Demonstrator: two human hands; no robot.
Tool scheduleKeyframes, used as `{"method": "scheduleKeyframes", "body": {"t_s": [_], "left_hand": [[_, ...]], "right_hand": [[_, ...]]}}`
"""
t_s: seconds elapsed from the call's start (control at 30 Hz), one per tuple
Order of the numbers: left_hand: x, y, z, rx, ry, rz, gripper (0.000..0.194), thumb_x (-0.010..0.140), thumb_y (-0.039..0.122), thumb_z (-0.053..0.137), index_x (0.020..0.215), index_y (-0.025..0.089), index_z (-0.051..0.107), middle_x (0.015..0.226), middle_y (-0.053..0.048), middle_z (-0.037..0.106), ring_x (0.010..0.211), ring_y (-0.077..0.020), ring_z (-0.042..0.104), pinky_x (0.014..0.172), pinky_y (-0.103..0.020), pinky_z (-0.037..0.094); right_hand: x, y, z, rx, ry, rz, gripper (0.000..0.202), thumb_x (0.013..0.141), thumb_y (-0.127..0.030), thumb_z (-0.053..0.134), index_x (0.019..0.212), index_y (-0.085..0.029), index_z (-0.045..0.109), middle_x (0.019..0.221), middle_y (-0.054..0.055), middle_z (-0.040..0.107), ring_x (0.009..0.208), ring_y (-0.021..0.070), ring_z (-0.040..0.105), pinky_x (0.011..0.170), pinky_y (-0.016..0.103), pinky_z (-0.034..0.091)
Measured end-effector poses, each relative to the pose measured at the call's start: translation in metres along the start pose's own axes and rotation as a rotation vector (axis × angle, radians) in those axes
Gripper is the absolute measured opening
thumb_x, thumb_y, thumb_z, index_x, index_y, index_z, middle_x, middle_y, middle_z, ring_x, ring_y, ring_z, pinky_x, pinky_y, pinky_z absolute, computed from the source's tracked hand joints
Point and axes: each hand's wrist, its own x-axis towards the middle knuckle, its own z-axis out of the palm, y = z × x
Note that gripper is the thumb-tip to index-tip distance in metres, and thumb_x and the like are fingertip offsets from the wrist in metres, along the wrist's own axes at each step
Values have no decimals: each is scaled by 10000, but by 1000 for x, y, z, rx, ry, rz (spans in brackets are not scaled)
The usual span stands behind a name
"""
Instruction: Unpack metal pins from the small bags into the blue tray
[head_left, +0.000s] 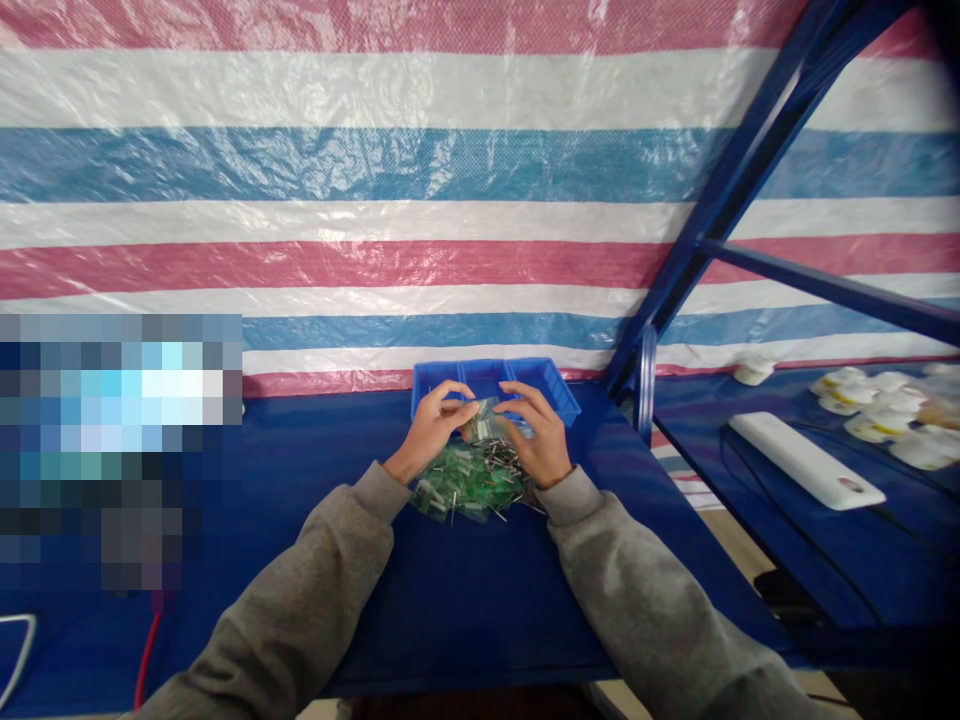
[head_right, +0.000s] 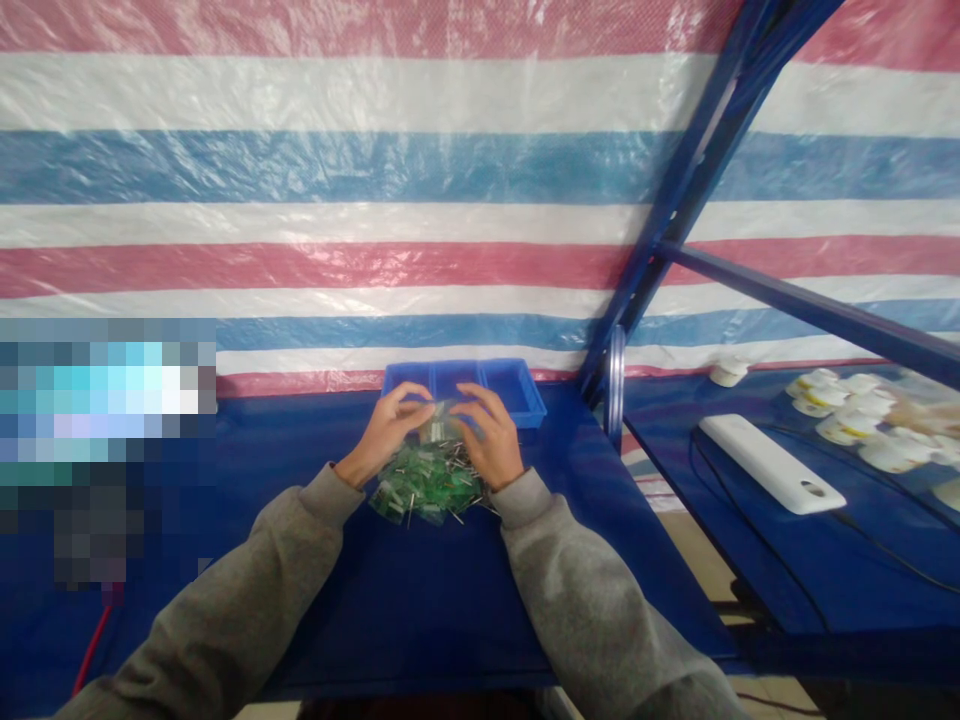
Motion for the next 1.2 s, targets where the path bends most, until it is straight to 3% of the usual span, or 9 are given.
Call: {"method": "scheduleKeyframes", "body": {"t_s": [0.17,0.33,0.43,0.57,0.7,0.87,0.97,1.07,1.2], "left_hand": [[-1,3,0,173,34,81,402,857,490,491,783,128,647,796,-39,624,695,-128,552,624,-230,444],[-3,4,1,95,-106,6,293,777,387,648,927,138,621,681,-21,628,611,-126,578,590,-235,449],[-4,4,1,12,-26,20,369,779,363,651,1079,177,540,605,15,601,535,-122,574,550,-235,459],[-3,2,1,-88,31,3,503,771,374,659,1184,205,428,536,55,558,450,-119,547,480,-228,456],[-3,1,1,-5,-4,10,373,827,440,570,1072,162,525,564,27,573,470,-115,547,497,-234,458],[-3,5,-3,369,25,216,341,822,450,571,749,130,663,841,-59,636,784,-158,589,686,-246,465],[-3,6,-3,357,-47,197,280,783,411,635,853,142,671,841,-50,656,760,-151,596,700,-251,468],[-3,5,-2,225,-30,95,301,776,374,650,972,148,618,742,-21,652,670,-133,598,668,-248,474],[-2,5,-1,73,68,38,358,772,352,654,1058,177,530,642,25,600,566,-110,564,583,-225,454]], "right_hand": [[-2,5,2,-49,-8,74,175,898,-323,498,899,-206,628,821,45,670,764,180,619,756,326,500],[0,2,1,-5,-44,46,214,919,-274,456,1015,-215,637,890,50,671,798,175,623,767,318,495],[1,1,-1,14,13,54,268,926,-227,407,1084,-222,623,963,62,650,877,181,616,805,338,496],[1,1,-2,21,-30,-30,248,881,-208,468,1068,-218,631,1163,98,569,1048,216,563,884,386,481],[0,2,0,6,-59,-28,165,879,-220,497,962,-211,639,1033,82,632,989,208,590,894,382,474],[-1,6,2,-29,-39,63,162,881,-299,526,922,-196,643,845,56,675,760,179,619,748,319,499],[-2,5,2,7,-24,109,217,851,-325,577,1024,-203,627,801,31,675,694,159,614,714,293,501],[-2,2,1,38,13,152,271,858,-312,568,1108,-211,591,774,13,665,649,142,609,698,279,504],[0,-3,-2,49,26,82,276,927,-239,397,1102,-217,609,1020,75,633,841,170,618,790,328,502]]}}
